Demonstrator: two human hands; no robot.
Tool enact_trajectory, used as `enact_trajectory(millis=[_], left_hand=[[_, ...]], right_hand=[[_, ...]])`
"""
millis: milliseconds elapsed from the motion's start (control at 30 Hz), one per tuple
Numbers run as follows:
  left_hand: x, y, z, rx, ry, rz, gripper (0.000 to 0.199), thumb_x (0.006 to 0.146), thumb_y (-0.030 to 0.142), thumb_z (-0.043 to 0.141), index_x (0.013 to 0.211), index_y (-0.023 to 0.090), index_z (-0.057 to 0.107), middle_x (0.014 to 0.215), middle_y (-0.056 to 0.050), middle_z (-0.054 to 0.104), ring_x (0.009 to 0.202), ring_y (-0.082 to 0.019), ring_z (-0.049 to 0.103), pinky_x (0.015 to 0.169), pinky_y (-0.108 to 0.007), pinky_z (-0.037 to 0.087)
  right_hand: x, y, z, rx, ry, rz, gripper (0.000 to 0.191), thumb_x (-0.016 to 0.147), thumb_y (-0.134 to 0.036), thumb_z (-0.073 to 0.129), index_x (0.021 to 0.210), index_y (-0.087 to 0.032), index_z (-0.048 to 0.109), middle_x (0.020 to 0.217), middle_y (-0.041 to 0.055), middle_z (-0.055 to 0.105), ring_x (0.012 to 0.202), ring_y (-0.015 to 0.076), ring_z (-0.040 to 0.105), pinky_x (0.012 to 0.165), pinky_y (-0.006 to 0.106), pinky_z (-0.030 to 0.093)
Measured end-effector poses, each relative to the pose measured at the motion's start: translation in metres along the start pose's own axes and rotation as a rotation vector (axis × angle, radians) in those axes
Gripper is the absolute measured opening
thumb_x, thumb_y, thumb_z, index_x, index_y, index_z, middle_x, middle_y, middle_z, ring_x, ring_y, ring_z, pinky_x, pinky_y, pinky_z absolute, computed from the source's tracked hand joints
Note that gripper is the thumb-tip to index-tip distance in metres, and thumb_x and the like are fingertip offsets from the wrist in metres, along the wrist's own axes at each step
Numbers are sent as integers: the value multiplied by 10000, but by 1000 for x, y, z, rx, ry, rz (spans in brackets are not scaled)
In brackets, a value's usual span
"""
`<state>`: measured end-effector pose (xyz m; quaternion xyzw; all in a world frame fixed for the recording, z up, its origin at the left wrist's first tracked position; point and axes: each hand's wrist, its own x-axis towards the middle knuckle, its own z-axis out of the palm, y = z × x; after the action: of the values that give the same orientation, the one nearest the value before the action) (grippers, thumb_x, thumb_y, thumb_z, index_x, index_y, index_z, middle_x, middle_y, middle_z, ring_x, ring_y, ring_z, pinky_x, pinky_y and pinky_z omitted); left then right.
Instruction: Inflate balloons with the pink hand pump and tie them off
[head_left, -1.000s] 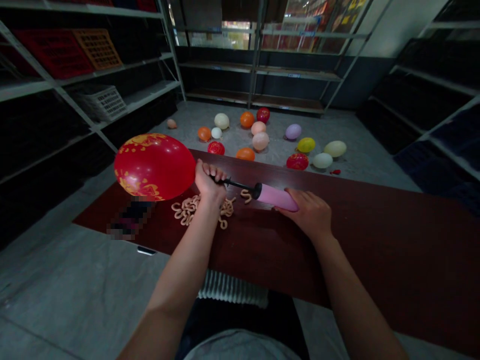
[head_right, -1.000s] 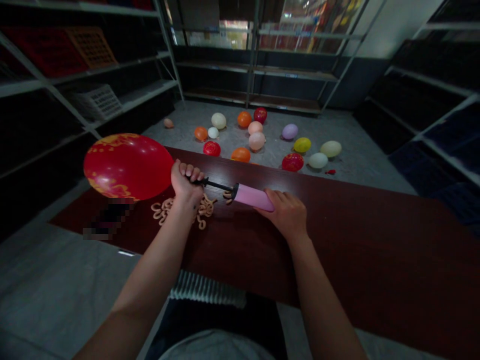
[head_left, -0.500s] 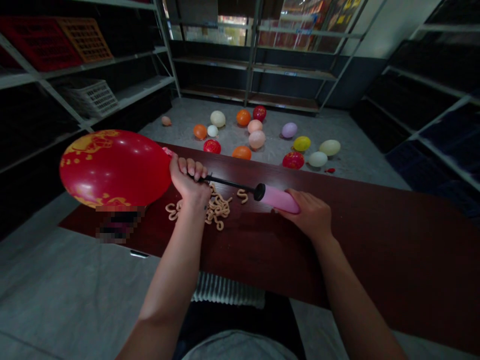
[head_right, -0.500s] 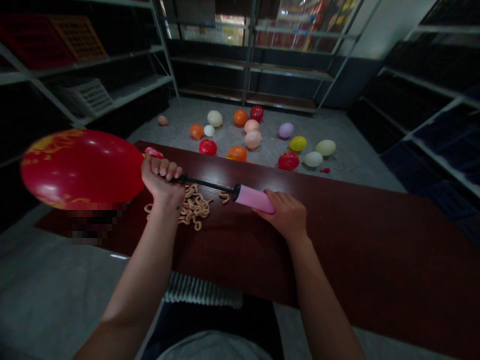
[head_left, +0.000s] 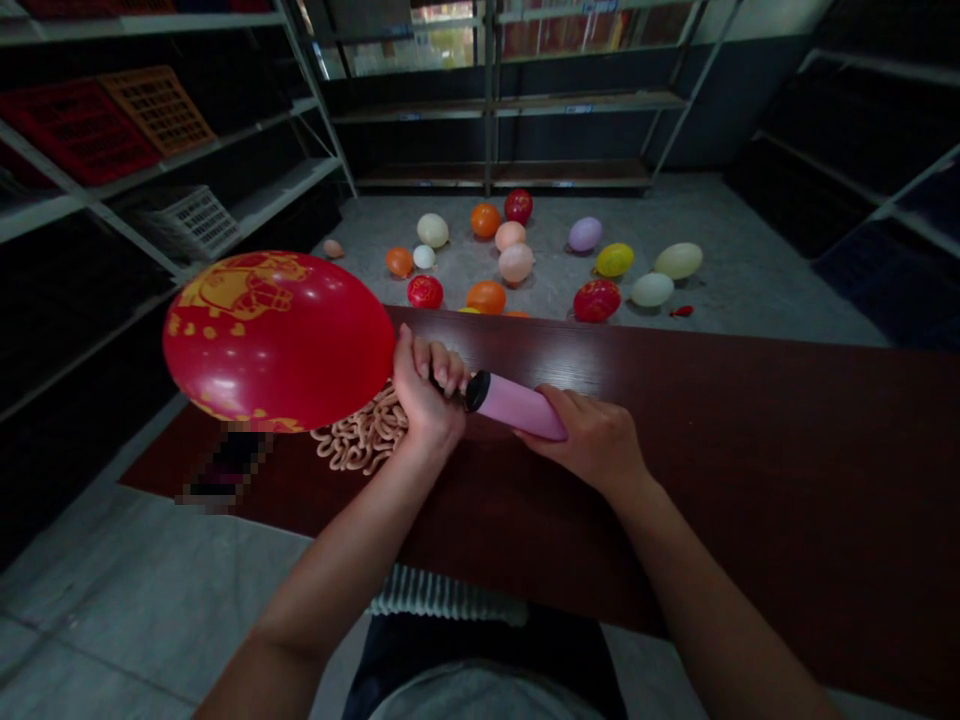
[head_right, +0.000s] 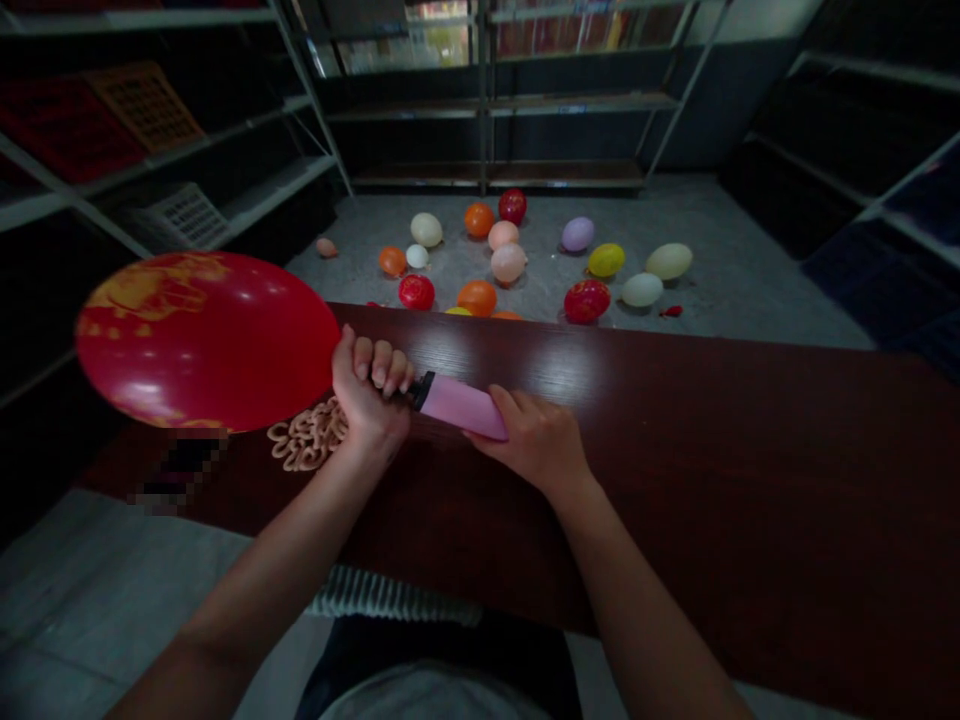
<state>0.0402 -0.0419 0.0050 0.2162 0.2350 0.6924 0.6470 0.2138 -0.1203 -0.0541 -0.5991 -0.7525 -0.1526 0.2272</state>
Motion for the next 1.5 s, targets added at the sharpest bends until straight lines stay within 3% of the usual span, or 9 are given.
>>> enact_trajectory(millis=[133,433,867,1033,1300,1500], left_hand=[[2,-3,-2,-7,10,-37,542,962,372,466,537,191,183,409,59,234,310,-65,219,355,-228,220],[18,13,-12,-55,75,-78,492,960,294,418,541,193,180,423,62,225,319,-67,228,372,-228,238],[42,61,-38,-183,108,60,448,975,238,344,577,196,143,438,67,196,317,-60,209,363,-221,199],[44,72,-42,-140,99,100,483,977,267,401,583,192,133,439,70,187,319,-52,203,364,-213,211],[38,74,-35,-121,15,156,500,992,256,357,553,190,127,431,63,166,312,-54,173,348,-215,190],[29,60,-23,-38,-59,100,531,980,267,400,536,192,118,427,62,151,312,-57,178,347,-219,210]], right_hand=[[1,2,2,5,-4,-3,519,834,-611,576,1106,-178,670,860,51,743,703,185,669,607,286,380],[8,3,8,11,-4,28,584,823,-685,556,1168,-223,650,976,50,743,784,193,674,678,288,397],[6,31,5,-218,84,-28,491,882,-581,544,1151,-182,644,1012,87,714,870,222,616,751,311,397],[5,36,4,-256,93,-40,476,884,-569,547,1121,-168,640,1004,93,710,865,224,615,738,308,406],[-1,23,6,-164,77,-28,533,851,-639,547,1066,-165,662,876,64,711,772,202,651,672,291,403],[0,12,5,-36,60,-8,536,836,-640,563,1070,-167,662,876,57,731,733,193,673,646,284,402]])
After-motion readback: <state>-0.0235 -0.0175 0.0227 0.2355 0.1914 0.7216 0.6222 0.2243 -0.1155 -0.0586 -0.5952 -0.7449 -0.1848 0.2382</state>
